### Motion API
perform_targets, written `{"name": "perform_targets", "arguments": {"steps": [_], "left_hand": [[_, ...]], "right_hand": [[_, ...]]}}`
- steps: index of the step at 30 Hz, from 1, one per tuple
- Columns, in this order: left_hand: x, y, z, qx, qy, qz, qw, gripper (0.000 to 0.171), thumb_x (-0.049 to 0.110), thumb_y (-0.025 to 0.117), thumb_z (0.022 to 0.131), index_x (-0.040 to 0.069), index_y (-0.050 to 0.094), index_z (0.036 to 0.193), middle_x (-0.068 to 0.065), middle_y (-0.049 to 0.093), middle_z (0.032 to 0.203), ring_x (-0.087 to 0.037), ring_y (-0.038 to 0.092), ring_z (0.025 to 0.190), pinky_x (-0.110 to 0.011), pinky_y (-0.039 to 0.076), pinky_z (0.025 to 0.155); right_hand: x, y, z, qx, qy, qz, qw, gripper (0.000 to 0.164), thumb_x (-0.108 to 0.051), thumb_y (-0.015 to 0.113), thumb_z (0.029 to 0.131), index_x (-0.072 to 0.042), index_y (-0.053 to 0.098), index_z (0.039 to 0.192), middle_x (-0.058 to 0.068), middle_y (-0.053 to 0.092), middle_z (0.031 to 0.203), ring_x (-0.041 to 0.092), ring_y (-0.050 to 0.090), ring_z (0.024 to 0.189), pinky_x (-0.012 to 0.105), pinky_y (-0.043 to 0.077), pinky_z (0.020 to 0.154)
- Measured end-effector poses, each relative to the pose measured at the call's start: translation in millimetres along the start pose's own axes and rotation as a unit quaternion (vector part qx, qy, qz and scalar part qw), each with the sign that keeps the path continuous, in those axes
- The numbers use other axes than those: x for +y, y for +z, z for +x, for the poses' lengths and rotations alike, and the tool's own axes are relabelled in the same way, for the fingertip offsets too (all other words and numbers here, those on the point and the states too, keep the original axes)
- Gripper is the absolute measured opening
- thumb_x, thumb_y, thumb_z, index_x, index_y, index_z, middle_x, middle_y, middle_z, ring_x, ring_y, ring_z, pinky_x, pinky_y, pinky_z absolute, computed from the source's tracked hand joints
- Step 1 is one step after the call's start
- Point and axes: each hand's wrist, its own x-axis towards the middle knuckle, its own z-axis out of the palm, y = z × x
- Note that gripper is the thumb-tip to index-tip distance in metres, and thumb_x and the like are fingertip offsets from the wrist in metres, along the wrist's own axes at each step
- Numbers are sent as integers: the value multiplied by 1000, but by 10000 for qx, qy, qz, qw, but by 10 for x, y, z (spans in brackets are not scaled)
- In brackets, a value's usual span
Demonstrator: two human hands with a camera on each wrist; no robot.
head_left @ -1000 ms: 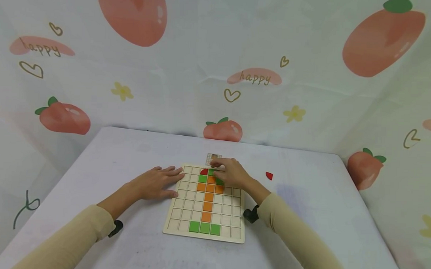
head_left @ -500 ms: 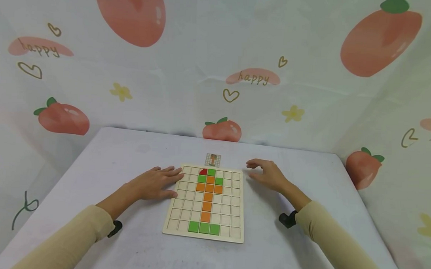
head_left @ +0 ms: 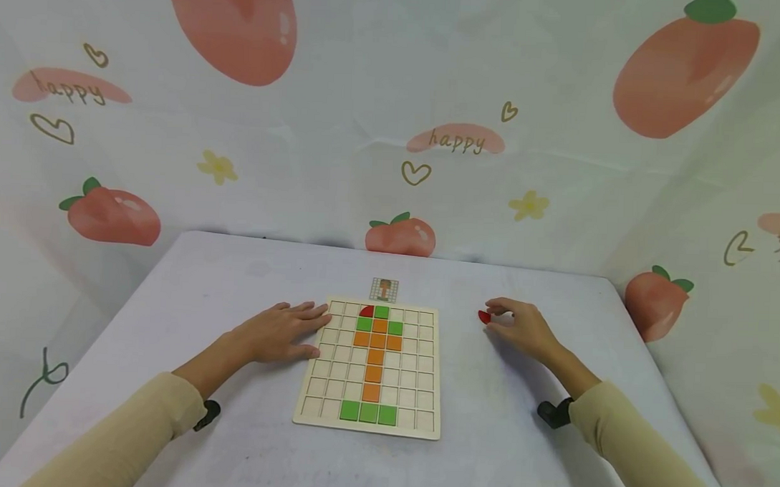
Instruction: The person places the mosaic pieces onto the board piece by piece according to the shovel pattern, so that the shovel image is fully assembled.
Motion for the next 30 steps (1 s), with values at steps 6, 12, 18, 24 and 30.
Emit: {"name": "perform_targets", "arguments": {"steps": [6, 12, 18, 24, 30], "left_hand": [[-7, 6, -5, -44, -52, 3, 10000, 70, 55, 56, 96, 12, 45, 151, -8, 39, 157, -37, 38, 142, -60, 36, 107], [-6, 21, 6, -72, -110, -36, 9999, 72, 56, 56, 95, 13, 43, 152, -7, 38, 158, -36, 37, 143, -60, 35, 108], [-4, 22, 3, -52, -96, -52, 9999, 72, 57, 56, 96, 13, 43, 152, -7, 38, 158, -36, 37, 143, -60, 35, 108], [-5, 22, -4, -8, -51, -83, 10000, 72, 56, 55, 96, 13, 44, 151, -8, 38, 158, -36, 37, 142, -60, 35, 107], [-11, 17, -2, 39, -24, -46, 10000, 70, 55, 57, 96, 12, 45, 151, -8, 40, 157, -36, 39, 141, -60, 36, 107]], "right_hand": [[49, -5, -27, 82, 185, -70, 9998, 37, -5, 78, 84, 1, 68, 119, 14, 73, 102, 36, 65, 102, 58, 47, 92], [64, 27, -36, 44, 299, -22, 9995, 36, -5, 77, 85, 2, 67, 120, 14, 72, 103, 33, 65, 101, 57, 47, 95], [66, 44, -23, 86, 244, 9, 9997, 34, -4, 74, 86, 2, 67, 119, 13, 72, 102, 31, 64, 98, 56, 48, 93], [93, 71, 0, 95, 231, 38, 9997, 32, -2, 73, 87, 1, 68, 119, 13, 72, 101, 31, 65, 98, 54, 49, 93], [101, 93, 13, 118, 137, -9, 9998, 32, 1, 74, 86, 2, 68, 117, 11, 73, 96, 31, 65, 96, 55, 49, 91]]}}
